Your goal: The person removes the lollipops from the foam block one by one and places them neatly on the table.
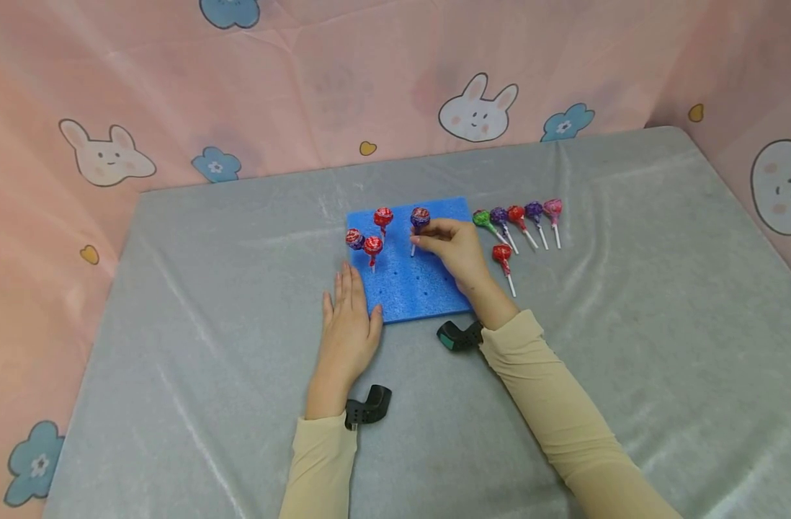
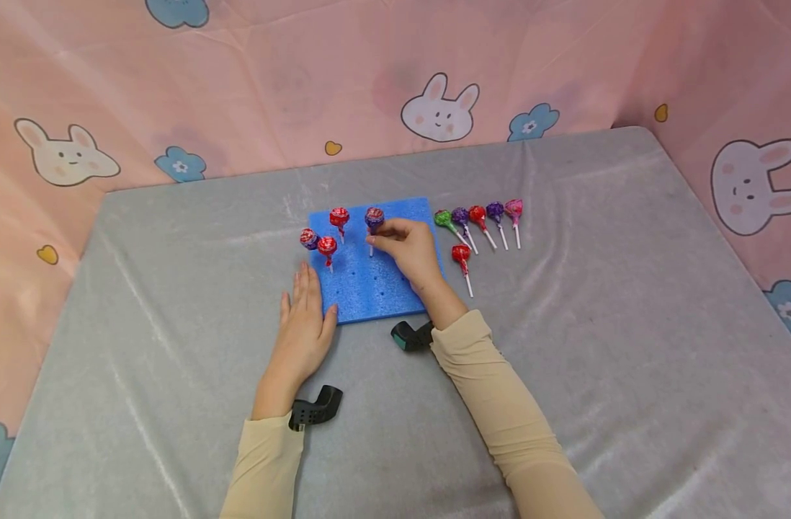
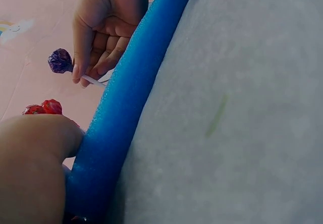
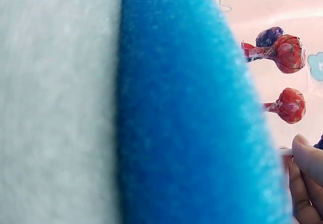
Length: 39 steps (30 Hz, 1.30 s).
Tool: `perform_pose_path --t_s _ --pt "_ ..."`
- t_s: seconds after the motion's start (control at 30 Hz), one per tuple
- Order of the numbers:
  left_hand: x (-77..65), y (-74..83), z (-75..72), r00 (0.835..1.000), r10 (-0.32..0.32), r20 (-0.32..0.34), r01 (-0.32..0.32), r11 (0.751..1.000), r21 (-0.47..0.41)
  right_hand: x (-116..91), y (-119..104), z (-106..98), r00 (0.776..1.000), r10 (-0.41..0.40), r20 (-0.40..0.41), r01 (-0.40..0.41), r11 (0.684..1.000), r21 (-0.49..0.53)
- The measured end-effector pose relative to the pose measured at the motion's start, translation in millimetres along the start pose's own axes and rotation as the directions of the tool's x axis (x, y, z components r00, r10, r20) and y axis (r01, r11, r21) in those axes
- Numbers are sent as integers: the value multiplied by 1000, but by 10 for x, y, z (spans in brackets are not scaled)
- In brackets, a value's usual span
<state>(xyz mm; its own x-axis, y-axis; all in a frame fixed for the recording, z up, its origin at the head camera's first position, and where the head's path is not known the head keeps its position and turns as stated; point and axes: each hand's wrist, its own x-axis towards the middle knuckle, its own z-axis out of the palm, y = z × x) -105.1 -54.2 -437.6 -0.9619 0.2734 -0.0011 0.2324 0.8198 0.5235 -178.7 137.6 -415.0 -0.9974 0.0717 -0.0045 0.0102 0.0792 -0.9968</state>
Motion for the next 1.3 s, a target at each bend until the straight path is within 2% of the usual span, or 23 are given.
perform_pose_path --t_s 0.4,0.63,0.93,1.1,1.3 --pt "-6 6 4 1000 1 -10 0 999 52 -15 -45 -73 1000 -15 1 15 1000 -13" --pt "-10 4 2 999 26 -30 -24 998 61 -38 -161 -196 999 -36 26 37 999 -39" --pt "-5 3 4 999 31 -27 -29 998 62 -36 -296 -420 998 -66 7 66 998 -2" --pt "2 -2 17 999 35 -38 -33 999 39 -57 -406 -630 998 -61 34 64 993 -102" --pt "5 -10 35 997 43 -58 -42 999 26 -94 -488 -852 997 -8 74 27 966 -257"
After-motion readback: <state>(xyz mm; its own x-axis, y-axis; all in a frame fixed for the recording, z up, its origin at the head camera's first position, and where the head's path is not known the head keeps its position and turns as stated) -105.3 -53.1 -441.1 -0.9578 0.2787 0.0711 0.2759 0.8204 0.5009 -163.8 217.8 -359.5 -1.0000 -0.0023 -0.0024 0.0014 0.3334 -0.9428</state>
